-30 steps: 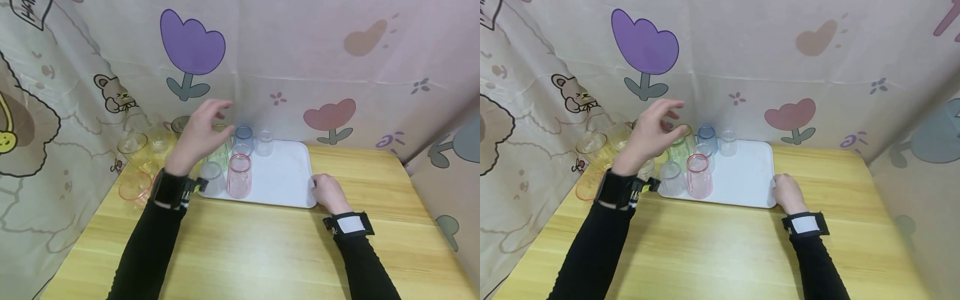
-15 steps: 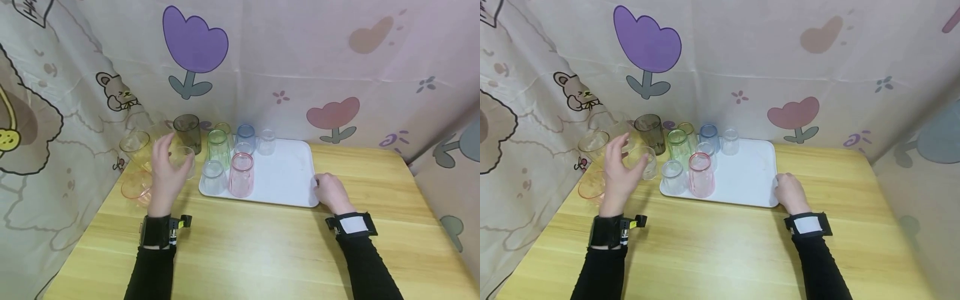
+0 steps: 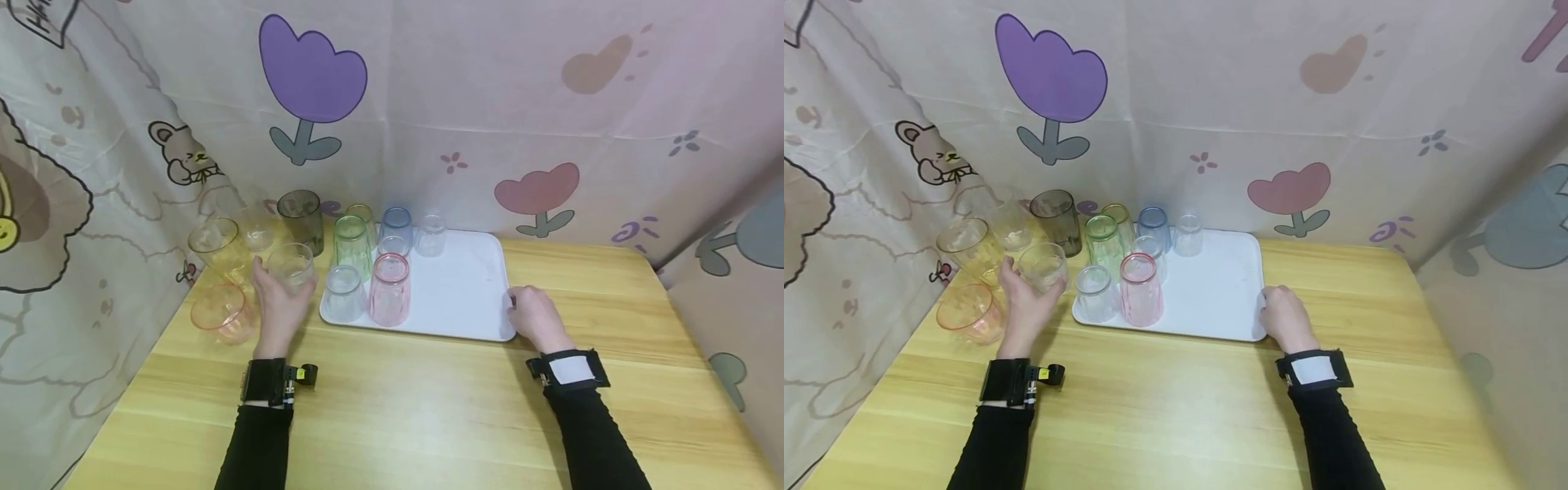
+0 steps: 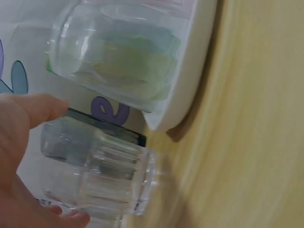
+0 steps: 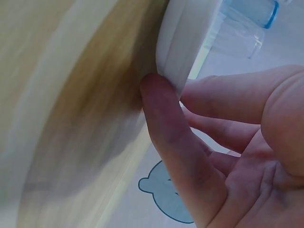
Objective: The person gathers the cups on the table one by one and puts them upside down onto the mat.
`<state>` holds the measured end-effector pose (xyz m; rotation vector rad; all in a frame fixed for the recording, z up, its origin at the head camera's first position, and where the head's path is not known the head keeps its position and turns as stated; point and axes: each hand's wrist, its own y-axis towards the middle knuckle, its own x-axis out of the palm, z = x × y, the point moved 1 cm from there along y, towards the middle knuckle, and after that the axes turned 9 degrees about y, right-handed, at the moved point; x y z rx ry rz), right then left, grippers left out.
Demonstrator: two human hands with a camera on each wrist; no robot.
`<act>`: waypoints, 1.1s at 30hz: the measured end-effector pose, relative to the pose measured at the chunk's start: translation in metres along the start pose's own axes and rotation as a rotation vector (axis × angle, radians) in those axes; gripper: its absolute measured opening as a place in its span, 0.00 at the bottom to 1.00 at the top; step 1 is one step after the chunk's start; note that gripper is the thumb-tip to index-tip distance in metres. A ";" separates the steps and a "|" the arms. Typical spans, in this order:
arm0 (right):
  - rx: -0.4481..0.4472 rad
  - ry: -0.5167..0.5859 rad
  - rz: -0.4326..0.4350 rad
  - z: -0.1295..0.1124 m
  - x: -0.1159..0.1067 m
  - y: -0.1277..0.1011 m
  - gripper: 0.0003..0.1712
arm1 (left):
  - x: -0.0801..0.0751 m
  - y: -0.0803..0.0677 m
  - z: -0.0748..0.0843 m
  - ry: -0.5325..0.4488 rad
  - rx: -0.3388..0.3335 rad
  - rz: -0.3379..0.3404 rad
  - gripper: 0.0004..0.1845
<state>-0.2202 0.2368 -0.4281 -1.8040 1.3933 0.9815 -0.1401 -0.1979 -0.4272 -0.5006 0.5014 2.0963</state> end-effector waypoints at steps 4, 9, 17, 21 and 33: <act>0.009 0.000 0.001 -0.001 -0.001 0.000 0.21 | 0.008 0.007 -0.008 -0.057 -0.072 0.026 0.60; -0.003 0.005 0.013 -0.002 -0.001 0.001 0.20 | 0.012 0.014 -0.013 -0.067 -0.089 0.063 0.54; -0.035 -0.012 0.026 0.002 0.001 0.001 0.18 | 0.016 0.014 -0.014 -0.064 -0.070 0.092 0.47; -0.020 -0.011 0.021 0.002 0.001 0.000 0.18 | 0.015 0.013 -0.014 -0.052 -0.076 0.080 0.48; 0.002 0.041 0.007 0.005 -0.002 0.000 0.22 | 0.007 0.013 0.001 -0.068 -0.073 0.102 0.48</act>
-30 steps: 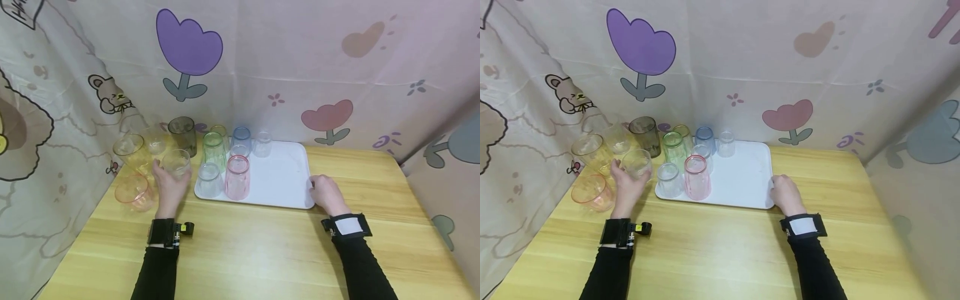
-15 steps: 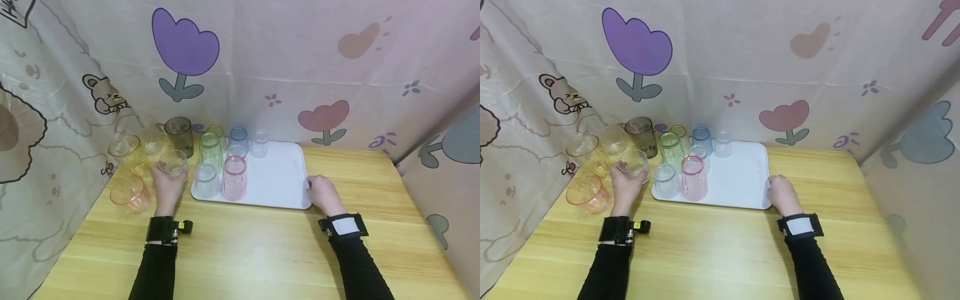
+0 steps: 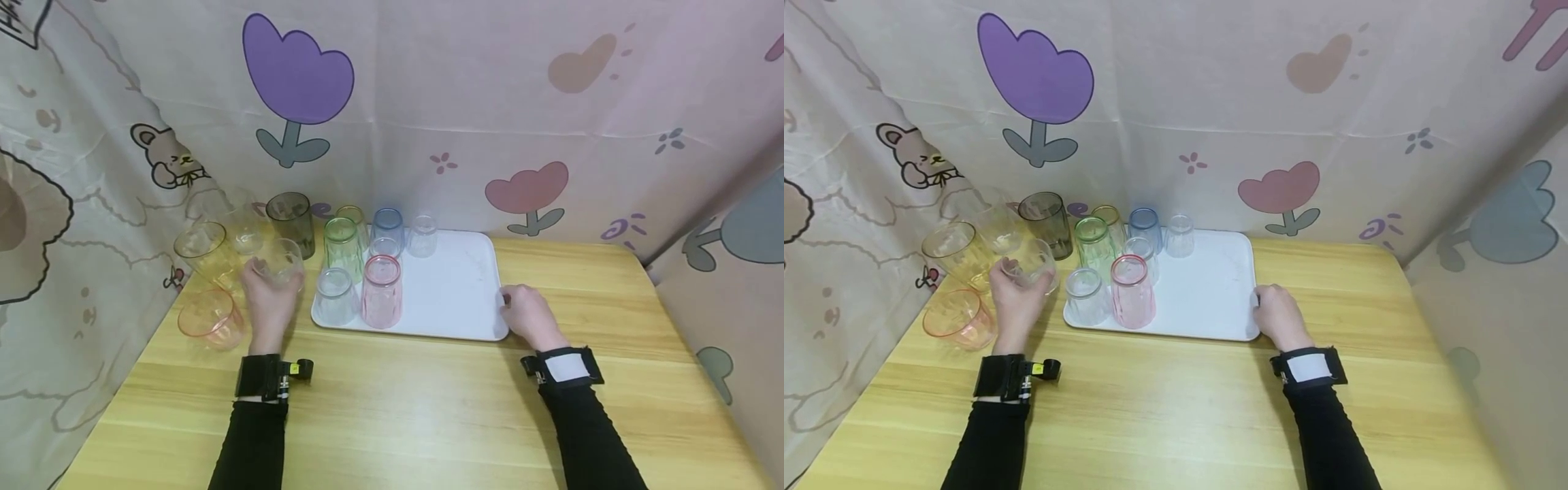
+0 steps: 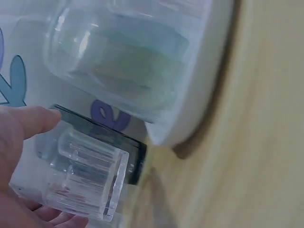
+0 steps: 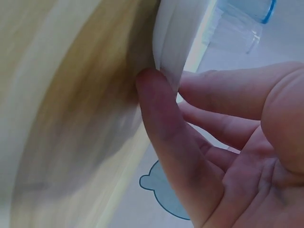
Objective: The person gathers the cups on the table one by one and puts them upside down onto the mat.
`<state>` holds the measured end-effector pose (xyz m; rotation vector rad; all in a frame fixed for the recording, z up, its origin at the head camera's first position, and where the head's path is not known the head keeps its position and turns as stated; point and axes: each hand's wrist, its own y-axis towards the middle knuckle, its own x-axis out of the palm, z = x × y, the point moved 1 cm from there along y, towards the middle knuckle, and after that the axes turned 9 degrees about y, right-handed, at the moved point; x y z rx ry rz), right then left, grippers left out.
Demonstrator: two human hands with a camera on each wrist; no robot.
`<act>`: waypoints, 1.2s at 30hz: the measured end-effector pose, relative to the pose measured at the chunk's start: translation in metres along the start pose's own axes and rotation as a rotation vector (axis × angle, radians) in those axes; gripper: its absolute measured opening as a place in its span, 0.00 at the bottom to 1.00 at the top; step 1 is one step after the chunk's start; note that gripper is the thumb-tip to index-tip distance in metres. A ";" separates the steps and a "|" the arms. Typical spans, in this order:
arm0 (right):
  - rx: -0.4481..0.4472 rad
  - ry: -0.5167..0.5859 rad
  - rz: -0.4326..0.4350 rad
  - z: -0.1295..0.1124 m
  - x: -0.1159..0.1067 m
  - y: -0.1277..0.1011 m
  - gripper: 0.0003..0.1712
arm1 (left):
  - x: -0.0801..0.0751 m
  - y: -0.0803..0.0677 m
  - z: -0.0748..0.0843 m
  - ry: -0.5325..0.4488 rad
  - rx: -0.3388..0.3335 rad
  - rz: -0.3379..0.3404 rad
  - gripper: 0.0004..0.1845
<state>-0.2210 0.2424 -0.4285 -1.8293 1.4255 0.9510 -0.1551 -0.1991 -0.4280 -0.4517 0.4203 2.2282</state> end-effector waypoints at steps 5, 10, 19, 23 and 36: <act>-0.039 0.042 0.072 0.000 -0.003 -0.001 0.23 | -0.009 -0.004 0.017 -0.063 0.006 0.020 0.46; -0.097 0.112 0.199 -0.008 -0.006 -0.005 0.24 | -0.017 -0.008 0.035 -0.137 0.018 0.071 0.42; -0.250 0.339 0.371 -0.048 -0.008 -0.012 0.24 | -0.020 -0.019 0.066 -0.553 0.016 0.051 0.32; -0.340 0.502 0.388 -0.072 -0.008 -0.016 0.24 | -0.014 -0.029 0.078 -0.772 -0.016 0.020 0.21; -0.521 0.911 0.344 -0.149 -0.007 -0.017 0.30 | 0.016 -0.055 0.109 -0.944 0.029 -0.084 0.11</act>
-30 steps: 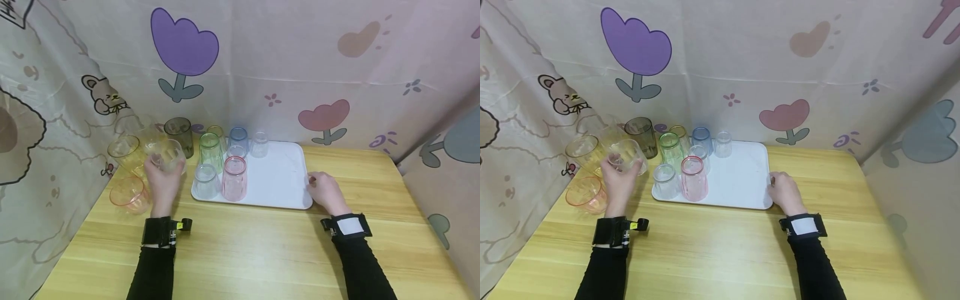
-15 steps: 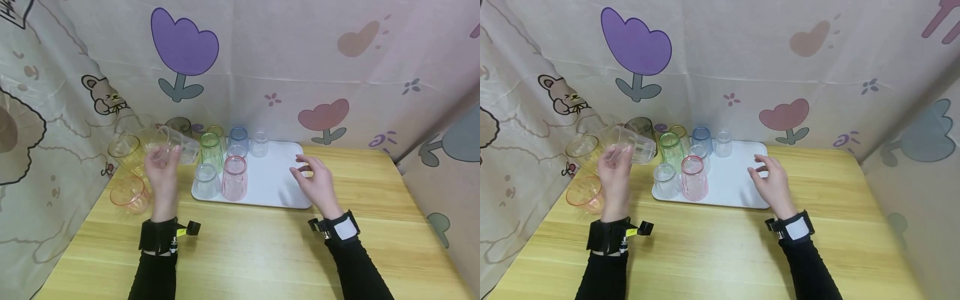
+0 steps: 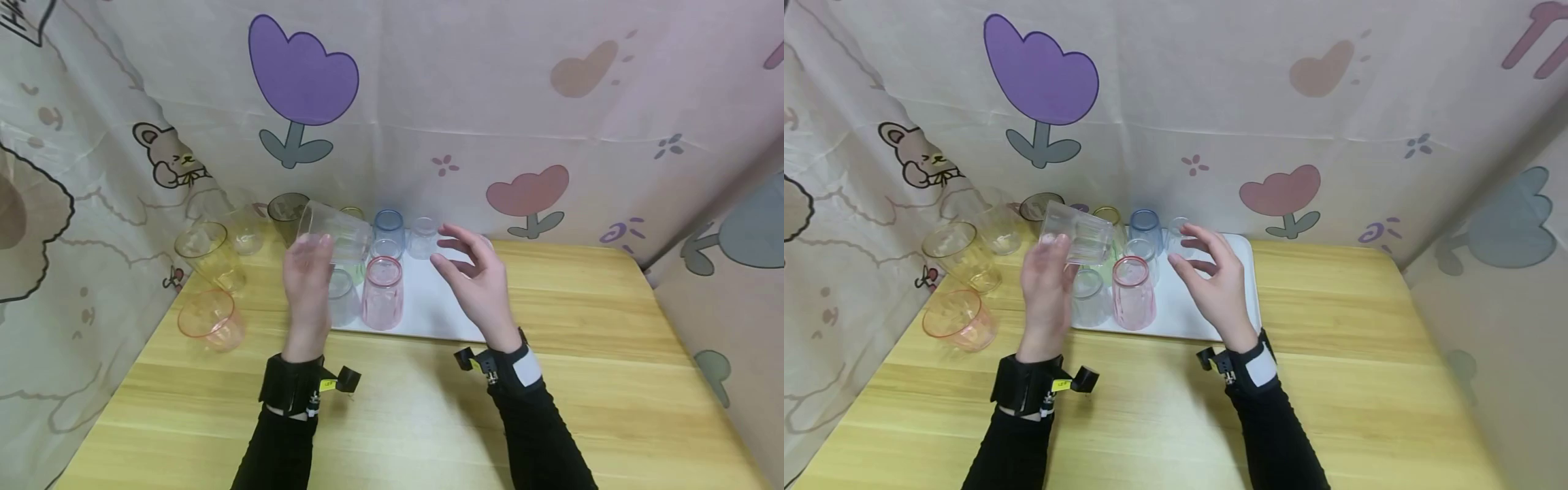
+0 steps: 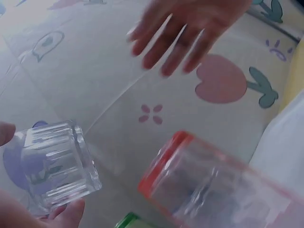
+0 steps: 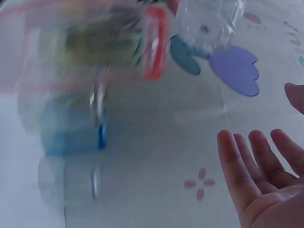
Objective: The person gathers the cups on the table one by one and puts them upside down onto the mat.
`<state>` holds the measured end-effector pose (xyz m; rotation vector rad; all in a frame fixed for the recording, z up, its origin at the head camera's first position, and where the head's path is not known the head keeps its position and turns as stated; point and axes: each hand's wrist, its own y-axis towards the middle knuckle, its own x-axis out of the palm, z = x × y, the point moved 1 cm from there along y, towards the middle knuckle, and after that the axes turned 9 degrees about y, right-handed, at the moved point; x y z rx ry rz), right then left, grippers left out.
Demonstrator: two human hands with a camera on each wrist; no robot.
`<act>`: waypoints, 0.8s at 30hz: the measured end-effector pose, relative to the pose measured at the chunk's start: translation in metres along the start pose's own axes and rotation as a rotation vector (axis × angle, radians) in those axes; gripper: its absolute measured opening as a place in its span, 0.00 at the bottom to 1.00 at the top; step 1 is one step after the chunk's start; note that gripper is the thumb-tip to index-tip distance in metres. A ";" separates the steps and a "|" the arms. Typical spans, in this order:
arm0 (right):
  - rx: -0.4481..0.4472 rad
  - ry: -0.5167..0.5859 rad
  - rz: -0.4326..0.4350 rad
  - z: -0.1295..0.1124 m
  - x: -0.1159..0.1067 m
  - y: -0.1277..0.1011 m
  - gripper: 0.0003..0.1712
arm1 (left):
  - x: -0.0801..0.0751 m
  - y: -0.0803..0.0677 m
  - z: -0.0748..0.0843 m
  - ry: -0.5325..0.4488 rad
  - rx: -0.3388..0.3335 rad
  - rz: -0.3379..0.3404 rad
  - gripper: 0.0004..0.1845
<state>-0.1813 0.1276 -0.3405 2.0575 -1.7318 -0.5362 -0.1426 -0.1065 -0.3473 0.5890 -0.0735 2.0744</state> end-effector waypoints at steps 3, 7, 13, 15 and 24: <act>0.007 0.068 -0.009 -0.003 0.012 0.005 0.31 | 0.007 -0.004 0.000 -0.021 -0.035 -0.050 0.10; 0.010 0.138 -0.024 -0.004 0.028 0.011 0.32 | 0.016 -0.008 -0.002 -0.092 -0.093 -0.131 0.16; 0.022 0.199 -0.040 -0.005 0.047 0.017 0.34 | 0.026 -0.010 -0.005 -0.177 -0.108 -0.213 0.23; 0.034 0.222 -0.045 -0.005 0.052 0.019 0.34 | 0.028 -0.010 -0.005 -0.177 -0.113 -0.232 0.26; 0.036 0.263 -0.106 -0.002 0.061 0.024 0.42 | 0.031 -0.008 -0.007 -0.165 -0.175 -0.247 0.45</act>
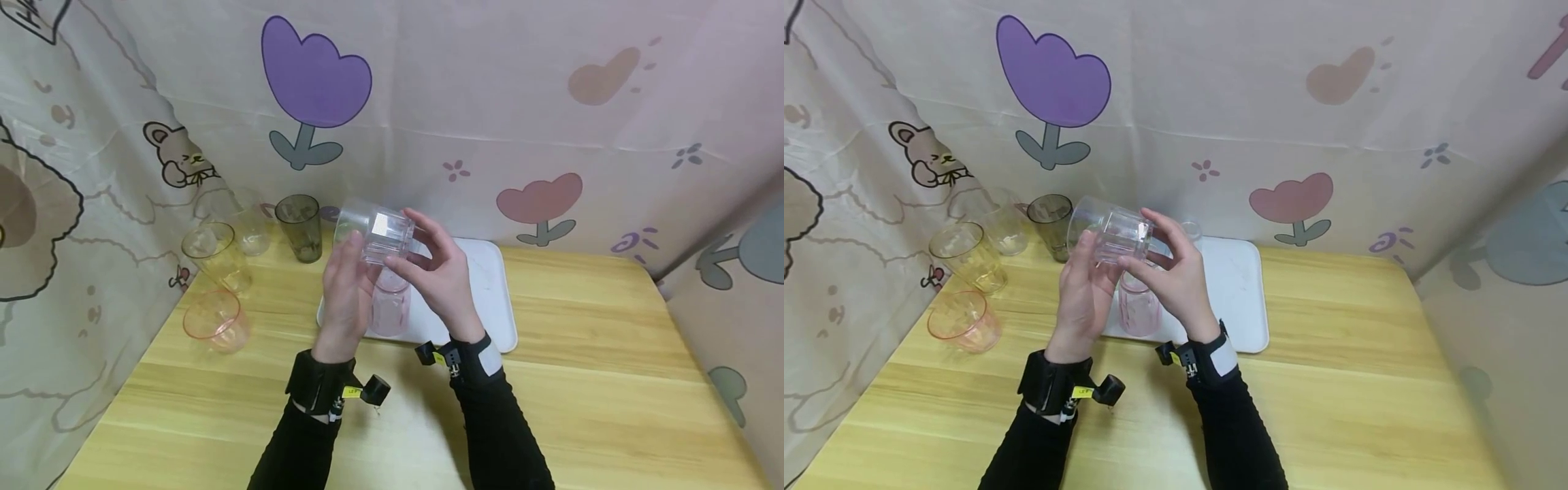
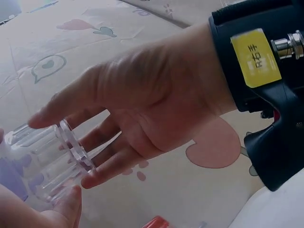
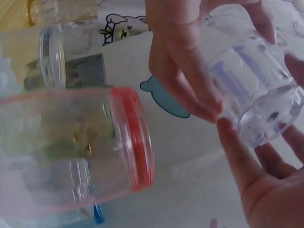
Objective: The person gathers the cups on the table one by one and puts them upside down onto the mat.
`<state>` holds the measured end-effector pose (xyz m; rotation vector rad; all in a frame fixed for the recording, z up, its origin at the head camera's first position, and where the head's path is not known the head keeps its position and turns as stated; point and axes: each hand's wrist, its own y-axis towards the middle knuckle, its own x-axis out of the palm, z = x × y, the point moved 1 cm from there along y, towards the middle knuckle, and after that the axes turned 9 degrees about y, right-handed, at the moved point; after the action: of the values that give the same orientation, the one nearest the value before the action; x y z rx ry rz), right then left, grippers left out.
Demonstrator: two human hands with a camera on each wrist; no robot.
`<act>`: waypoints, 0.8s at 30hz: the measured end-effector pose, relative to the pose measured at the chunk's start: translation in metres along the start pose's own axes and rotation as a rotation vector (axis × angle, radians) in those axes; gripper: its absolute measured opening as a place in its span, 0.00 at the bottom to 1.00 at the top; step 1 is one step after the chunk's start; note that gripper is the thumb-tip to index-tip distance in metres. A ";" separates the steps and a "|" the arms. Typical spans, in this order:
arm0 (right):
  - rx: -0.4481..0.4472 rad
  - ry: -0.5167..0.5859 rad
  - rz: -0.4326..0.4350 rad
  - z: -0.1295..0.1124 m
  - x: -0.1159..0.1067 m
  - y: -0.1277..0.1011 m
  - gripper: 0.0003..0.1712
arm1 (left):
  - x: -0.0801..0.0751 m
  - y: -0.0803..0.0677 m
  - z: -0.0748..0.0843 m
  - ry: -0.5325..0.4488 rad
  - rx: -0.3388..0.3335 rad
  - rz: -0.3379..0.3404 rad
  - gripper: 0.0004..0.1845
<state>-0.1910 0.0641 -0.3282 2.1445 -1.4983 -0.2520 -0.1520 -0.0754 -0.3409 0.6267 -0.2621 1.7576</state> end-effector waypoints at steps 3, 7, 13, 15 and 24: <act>-0.019 -0.012 -0.023 0.001 -0.003 0.000 0.45 | 0.000 0.000 0.000 0.011 -0.012 -0.016 0.49; -0.058 -0.042 -0.024 0.001 -0.006 0.001 0.44 | -0.001 0.001 -0.001 0.019 -0.021 -0.048 0.51; -0.090 -0.007 0.031 -0.001 -0.011 0.002 0.43 | -0.003 0.004 0.000 0.025 -0.009 -0.068 0.51; -0.102 0.042 0.064 -0.002 -0.015 0.002 0.42 | -0.005 0.005 0.001 0.041 0.007 -0.062 0.47; -0.196 0.142 0.183 -0.012 -0.038 0.003 0.38 | -0.028 0.018 0.018 0.279 0.136 0.015 0.25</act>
<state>-0.2024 0.1022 -0.3213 1.8214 -1.5091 -0.1702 -0.1592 -0.1121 -0.3378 0.4694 0.0460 1.8637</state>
